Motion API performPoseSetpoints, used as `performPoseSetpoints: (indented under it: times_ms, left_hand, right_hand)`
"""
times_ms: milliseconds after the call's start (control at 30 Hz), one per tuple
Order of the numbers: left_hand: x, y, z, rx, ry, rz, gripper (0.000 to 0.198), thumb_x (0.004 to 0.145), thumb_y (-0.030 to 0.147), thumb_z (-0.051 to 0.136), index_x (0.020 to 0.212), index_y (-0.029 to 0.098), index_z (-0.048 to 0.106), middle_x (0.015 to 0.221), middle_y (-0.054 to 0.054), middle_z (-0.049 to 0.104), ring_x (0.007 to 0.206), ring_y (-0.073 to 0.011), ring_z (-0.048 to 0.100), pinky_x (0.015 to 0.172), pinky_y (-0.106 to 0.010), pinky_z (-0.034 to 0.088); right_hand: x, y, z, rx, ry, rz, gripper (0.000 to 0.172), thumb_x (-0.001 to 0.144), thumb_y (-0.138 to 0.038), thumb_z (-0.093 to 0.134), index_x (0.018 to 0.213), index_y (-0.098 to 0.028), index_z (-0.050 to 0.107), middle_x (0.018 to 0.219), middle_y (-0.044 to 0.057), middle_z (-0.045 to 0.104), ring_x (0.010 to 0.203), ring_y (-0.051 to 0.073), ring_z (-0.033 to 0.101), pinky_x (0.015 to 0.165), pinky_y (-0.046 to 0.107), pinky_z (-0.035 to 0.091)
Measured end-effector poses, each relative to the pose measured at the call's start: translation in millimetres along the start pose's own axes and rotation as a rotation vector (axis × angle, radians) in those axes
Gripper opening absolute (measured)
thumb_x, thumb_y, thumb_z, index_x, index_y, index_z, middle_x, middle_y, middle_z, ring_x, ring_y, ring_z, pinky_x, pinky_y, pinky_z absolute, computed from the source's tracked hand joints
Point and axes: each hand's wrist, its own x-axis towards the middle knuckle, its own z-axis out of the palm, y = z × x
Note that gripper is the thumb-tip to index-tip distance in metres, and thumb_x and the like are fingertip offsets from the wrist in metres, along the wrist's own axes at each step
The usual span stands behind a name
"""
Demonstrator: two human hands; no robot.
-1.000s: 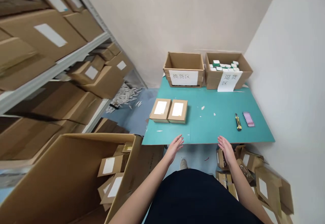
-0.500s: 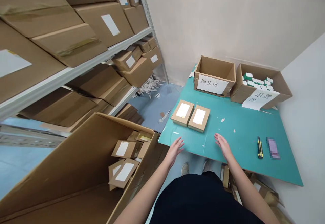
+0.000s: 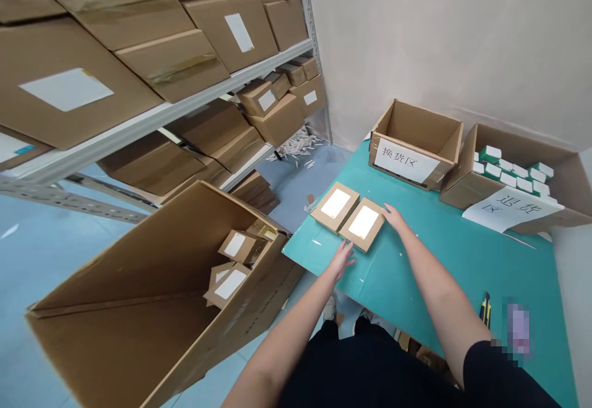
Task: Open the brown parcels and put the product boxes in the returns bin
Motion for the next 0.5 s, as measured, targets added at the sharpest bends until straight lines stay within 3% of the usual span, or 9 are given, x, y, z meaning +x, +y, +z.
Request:
performPoseSetpoints:
  times_ms: [100,233,367,500]
  left_hand:
    - [10.5,-3.7,11.4,-0.026,0.022,0.030,0.081,0.081,0.050,0.075,0.152,0.035,0.038,0.160,-0.008,0.042,0.145,-0.0343,0.042,0.101,-0.044,0.052]
    - [12.1,-10.4,10.5,-0.012,-0.004,0.107,0.070,0.083,0.043,0.073,0.146,0.033,0.047,0.151,-0.008,0.054,0.138,-0.0299,0.051,0.106,-0.046,0.048]
    - [5.8,-24.9,5.8,0.062,-0.030,0.136,0.065,0.079,0.042,0.077,0.139,0.027,0.057,0.146,-0.010,0.059,0.135,-0.0307,0.054,0.109,-0.044,0.046]
    - [-8.4,-50.7,1.8,0.192,-0.130,0.186,0.071,0.073,0.049,0.081,0.136,0.021,0.062,0.145,-0.013,0.059,0.136,-0.0352,0.052,0.112,-0.046,0.044]
  right_hand:
    - [-2.8,17.4,3.9,-0.062,-0.011,0.026,0.052,0.076,-0.046,0.074,0.120,-0.019,0.071,0.135,0.014,0.066,0.132,0.033,0.055,0.116,0.048,0.035]
    - [-40.8,42.5,-4.0,-0.106,0.051,0.030,0.045,0.078,-0.046,0.072,0.114,-0.020,0.071,0.127,0.015,0.068,0.127,0.033,0.057,0.114,0.046,0.036]
    - [-108.9,71.5,-20.2,-0.090,0.136,0.062,0.046,0.081,-0.059,0.063,0.106,-0.020,0.068,0.115,0.015,0.070,0.113,0.032,0.063,0.105,0.047,0.046]
    - [-199.1,107.9,-32.0,0.015,0.259,0.149,0.057,0.078,-0.072,0.059,0.102,-0.021,0.064,0.107,0.015,0.072,0.102,0.031,0.067,0.096,0.047,0.052]
